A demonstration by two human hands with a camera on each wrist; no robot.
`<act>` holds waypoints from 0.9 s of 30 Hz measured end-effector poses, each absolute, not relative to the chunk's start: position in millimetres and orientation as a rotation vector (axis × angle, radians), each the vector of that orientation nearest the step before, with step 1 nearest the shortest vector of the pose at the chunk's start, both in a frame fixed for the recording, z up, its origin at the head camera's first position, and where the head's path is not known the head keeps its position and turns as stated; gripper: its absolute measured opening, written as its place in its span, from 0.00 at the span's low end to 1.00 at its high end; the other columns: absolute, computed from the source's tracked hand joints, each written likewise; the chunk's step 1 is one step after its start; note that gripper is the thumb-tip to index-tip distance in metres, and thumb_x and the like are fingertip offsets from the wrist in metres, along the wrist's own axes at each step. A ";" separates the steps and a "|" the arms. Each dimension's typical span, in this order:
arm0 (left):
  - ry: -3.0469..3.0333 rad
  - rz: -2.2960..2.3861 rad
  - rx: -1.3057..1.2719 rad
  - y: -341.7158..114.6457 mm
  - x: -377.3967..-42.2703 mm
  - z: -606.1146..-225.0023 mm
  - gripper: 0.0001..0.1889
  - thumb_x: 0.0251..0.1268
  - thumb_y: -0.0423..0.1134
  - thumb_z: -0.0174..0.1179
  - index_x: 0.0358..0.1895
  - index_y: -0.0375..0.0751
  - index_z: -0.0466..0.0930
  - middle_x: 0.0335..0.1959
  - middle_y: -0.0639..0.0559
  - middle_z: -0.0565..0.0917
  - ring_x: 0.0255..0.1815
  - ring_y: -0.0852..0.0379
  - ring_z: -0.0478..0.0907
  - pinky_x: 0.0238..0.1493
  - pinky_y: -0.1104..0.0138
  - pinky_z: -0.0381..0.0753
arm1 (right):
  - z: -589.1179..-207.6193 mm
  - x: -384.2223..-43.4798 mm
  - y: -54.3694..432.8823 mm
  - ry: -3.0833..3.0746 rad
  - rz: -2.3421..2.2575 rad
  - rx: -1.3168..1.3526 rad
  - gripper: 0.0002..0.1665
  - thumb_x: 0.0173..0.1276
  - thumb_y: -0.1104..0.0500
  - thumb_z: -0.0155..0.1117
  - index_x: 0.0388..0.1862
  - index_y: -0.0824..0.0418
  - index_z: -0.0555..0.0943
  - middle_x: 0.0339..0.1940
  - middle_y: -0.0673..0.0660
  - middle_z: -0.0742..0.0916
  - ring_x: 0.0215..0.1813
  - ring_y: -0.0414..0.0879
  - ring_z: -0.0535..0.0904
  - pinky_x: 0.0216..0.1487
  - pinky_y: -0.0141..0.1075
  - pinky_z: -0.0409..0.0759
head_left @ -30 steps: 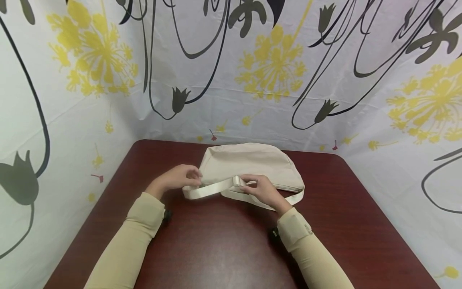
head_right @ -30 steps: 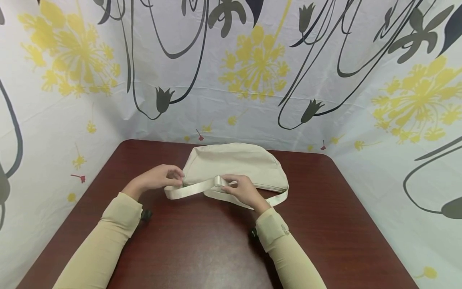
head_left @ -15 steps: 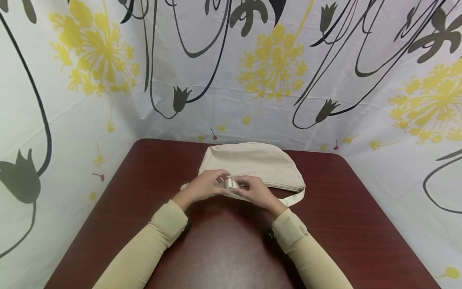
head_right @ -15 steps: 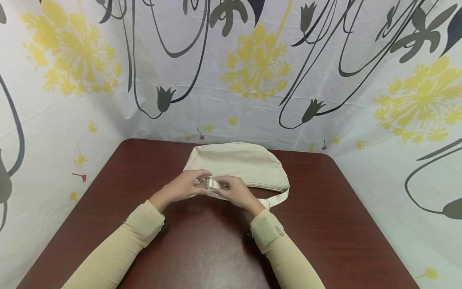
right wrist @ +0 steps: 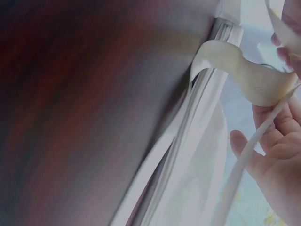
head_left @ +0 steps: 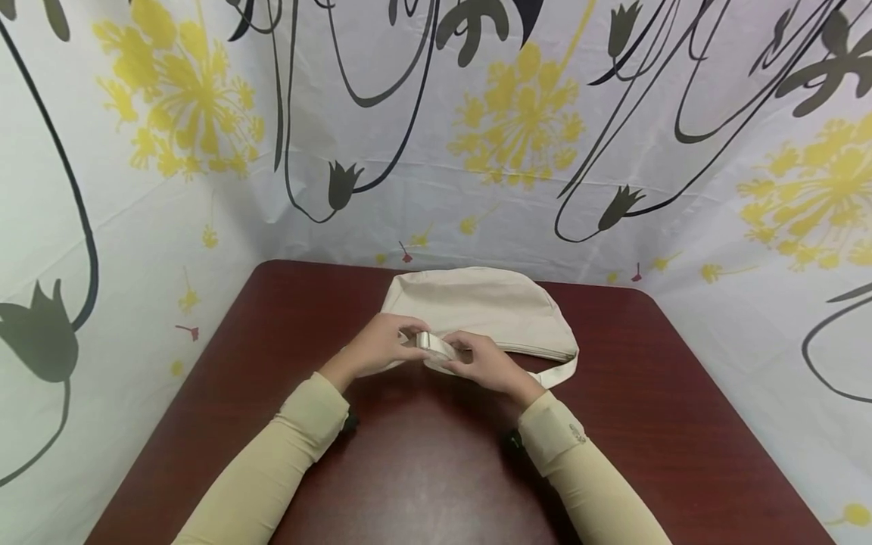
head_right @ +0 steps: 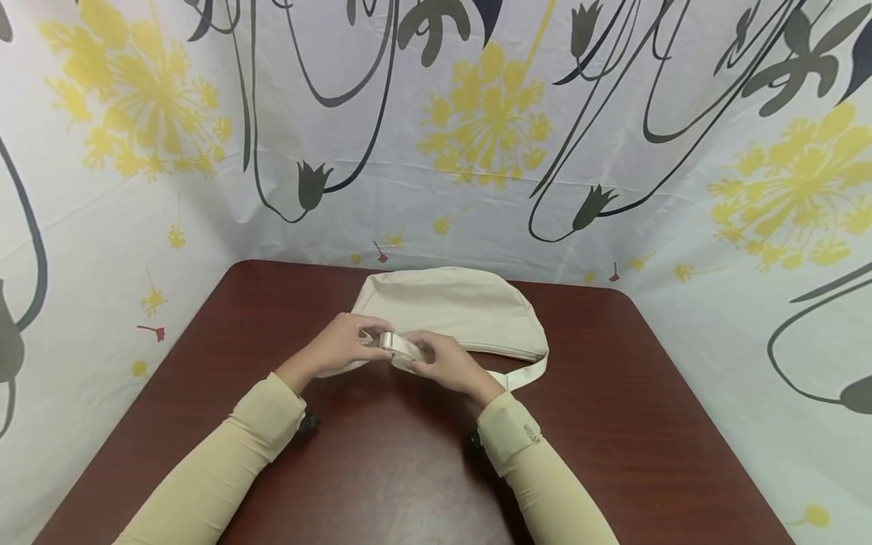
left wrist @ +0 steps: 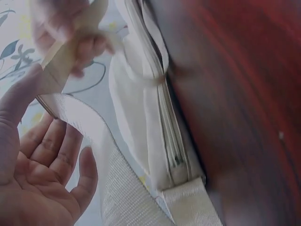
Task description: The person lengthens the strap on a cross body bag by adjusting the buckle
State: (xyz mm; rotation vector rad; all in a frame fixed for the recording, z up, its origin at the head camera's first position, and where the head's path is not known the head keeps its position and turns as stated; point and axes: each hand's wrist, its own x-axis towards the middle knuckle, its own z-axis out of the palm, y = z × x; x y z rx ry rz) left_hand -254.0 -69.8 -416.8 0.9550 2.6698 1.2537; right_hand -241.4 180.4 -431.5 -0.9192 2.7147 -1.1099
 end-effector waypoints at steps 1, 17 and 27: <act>2.671 1.254 0.949 -71.6 -254.7 -415.8 0.16 0.60 0.47 0.75 0.51 0.53 0.87 0.37 0.65 0.85 0.41 0.65 0.80 0.47 0.62 0.79 | -432.2 -242.0 183.0 2.706 -1.101 -0.918 0.17 0.69 0.60 0.71 0.55 0.58 0.83 0.49 0.49 0.87 0.49 0.42 0.81 0.56 0.42 0.77; 2.718 1.185 0.948 -89.5 -264.3 -410.6 0.20 0.60 0.46 0.75 0.55 0.48 0.86 0.38 0.61 0.87 0.43 0.60 0.82 0.53 0.56 0.80 | -428.6 -243.8 242.9 2.403 -1.077 -0.843 0.17 0.66 0.58 0.74 0.51 0.61 0.82 0.31 0.49 0.82 0.31 0.41 0.75 0.36 0.33 0.74; 2.721 1.155 0.909 -92.2 -264.1 -412.0 0.21 0.61 0.46 0.74 0.57 0.46 0.85 0.38 0.60 0.86 0.44 0.60 0.82 0.53 0.57 0.80 | -413.4 -241.4 289.6 2.427 -1.028 -0.731 0.15 0.68 0.61 0.72 0.48 0.66 0.78 0.26 0.55 0.82 0.26 0.47 0.77 0.30 0.38 0.76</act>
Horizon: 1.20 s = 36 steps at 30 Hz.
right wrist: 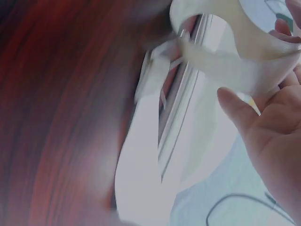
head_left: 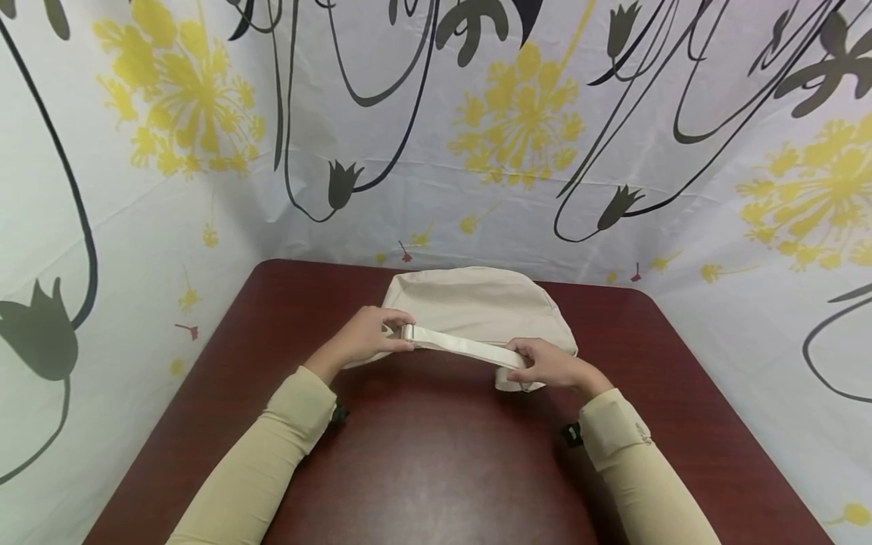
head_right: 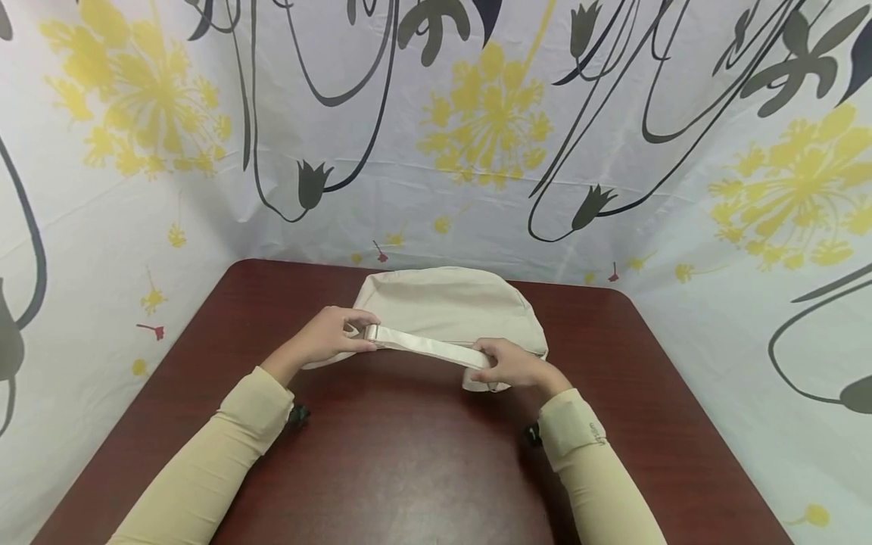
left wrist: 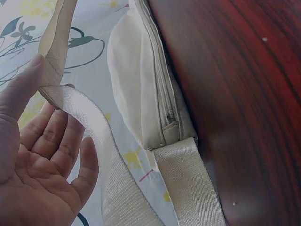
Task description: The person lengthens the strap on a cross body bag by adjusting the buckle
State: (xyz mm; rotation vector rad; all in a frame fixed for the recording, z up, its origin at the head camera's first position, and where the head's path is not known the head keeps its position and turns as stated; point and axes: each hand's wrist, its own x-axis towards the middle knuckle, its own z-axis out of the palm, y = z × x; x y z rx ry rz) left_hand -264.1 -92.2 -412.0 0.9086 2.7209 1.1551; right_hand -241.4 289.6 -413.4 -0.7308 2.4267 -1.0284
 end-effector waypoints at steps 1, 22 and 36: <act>2.718 1.157 0.901 -92.2 -264.0 -412.2 0.21 0.61 0.46 0.74 0.57 0.46 0.85 0.38 0.60 0.86 0.44 0.60 0.81 0.53 0.57 0.80 | -412.5 -240.9 294.7 2.446 -1.014 -0.734 0.15 0.68 0.60 0.72 0.47 0.66 0.78 0.27 0.55 0.82 0.27 0.46 0.76 0.31 0.37 0.76; 2.743 0.976 0.936 -66.4 -256.1 -436.3 0.20 0.59 0.47 0.75 0.54 0.48 0.85 0.49 0.57 0.86 0.51 0.57 0.81 0.54 0.59 0.79 | -422.6 -231.7 354.1 2.584 -0.837 -0.686 0.13 0.65 0.61 0.73 0.35 0.62 0.76 0.25 0.50 0.73 0.27 0.39 0.68 0.31 0.33 0.69; 2.842 0.459 1.004 -33.2 -255.8 -445.6 0.15 0.54 0.55 0.76 0.34 0.53 0.83 0.28 0.64 0.79 0.30 0.63 0.75 0.33 0.65 0.76 | -434.7 -235.4 377.8 2.705 -0.678 -0.576 0.14 0.60 0.60 0.77 0.36 0.61 0.79 0.30 0.50 0.77 0.31 0.41 0.71 0.32 0.35 0.72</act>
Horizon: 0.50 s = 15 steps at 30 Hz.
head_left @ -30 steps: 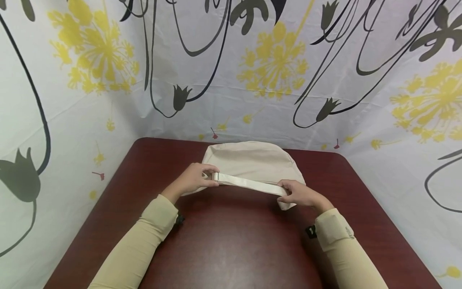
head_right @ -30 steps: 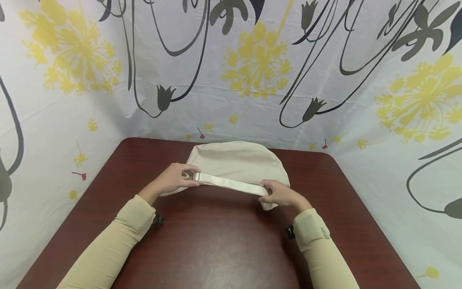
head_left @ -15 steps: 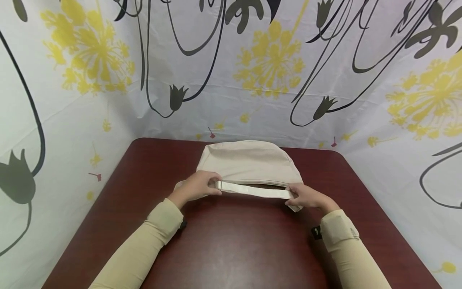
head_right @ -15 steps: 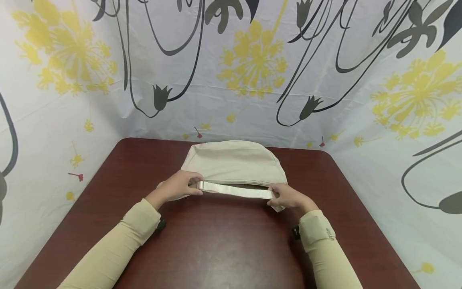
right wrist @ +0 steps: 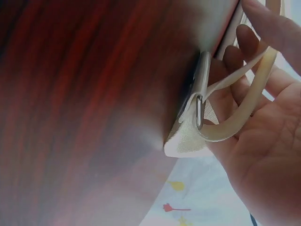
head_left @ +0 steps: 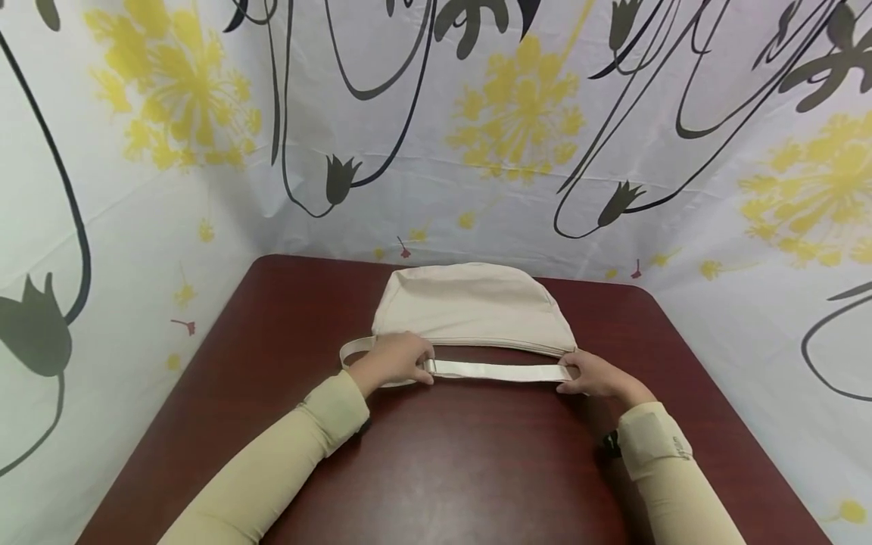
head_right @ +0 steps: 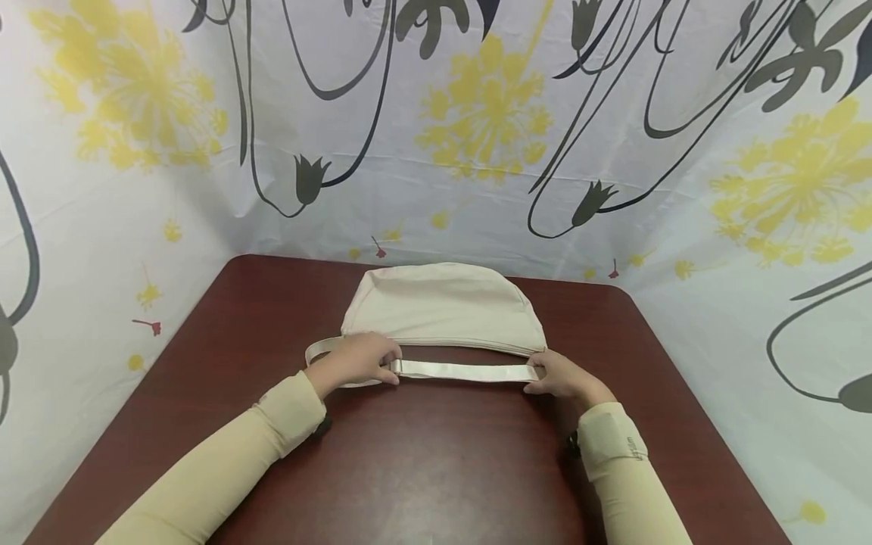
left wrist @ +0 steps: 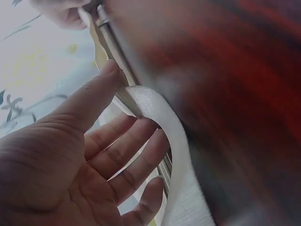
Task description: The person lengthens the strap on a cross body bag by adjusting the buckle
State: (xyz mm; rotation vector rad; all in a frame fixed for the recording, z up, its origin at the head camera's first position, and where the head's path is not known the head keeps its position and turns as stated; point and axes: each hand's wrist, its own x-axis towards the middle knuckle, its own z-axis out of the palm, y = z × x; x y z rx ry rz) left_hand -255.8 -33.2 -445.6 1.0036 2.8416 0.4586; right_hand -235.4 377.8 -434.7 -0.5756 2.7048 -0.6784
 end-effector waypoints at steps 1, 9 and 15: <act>2.855 0.415 0.994 -30.5 -255.5 -445.8 0.16 0.52 0.56 0.77 0.32 0.54 0.82 0.26 0.64 0.78 0.29 0.63 0.74 0.32 0.63 0.75 | -435.1 -234.9 378.6 2.712 -0.672 -0.575 0.14 0.60 0.60 0.77 0.37 0.62 0.79 0.31 0.51 0.78 0.32 0.42 0.71 0.33 0.36 0.72; 2.904 0.294 1.030 -20.0 -251.9 -441.7 0.19 0.45 0.55 0.80 0.25 0.52 0.79 0.23 0.65 0.76 0.28 0.63 0.73 0.31 0.63 0.76 | -431.6 -238.2 381.2 2.753 -0.558 -0.589 0.22 0.58 0.59 0.79 0.47 0.64 0.80 0.40 0.54 0.81 0.40 0.46 0.72 0.42 0.42 0.71; 2.766 0.486 1.026 -46.2 -258.9 -428.0 0.24 0.58 0.58 0.72 0.51 0.48 0.84 0.42 0.58 0.84 0.45 0.58 0.80 0.48 0.60 0.79 | -428.0 -237.4 374.7 2.731 -0.522 -0.675 0.25 0.57 0.58 0.81 0.50 0.66 0.81 0.42 0.55 0.82 0.40 0.46 0.74 0.42 0.42 0.73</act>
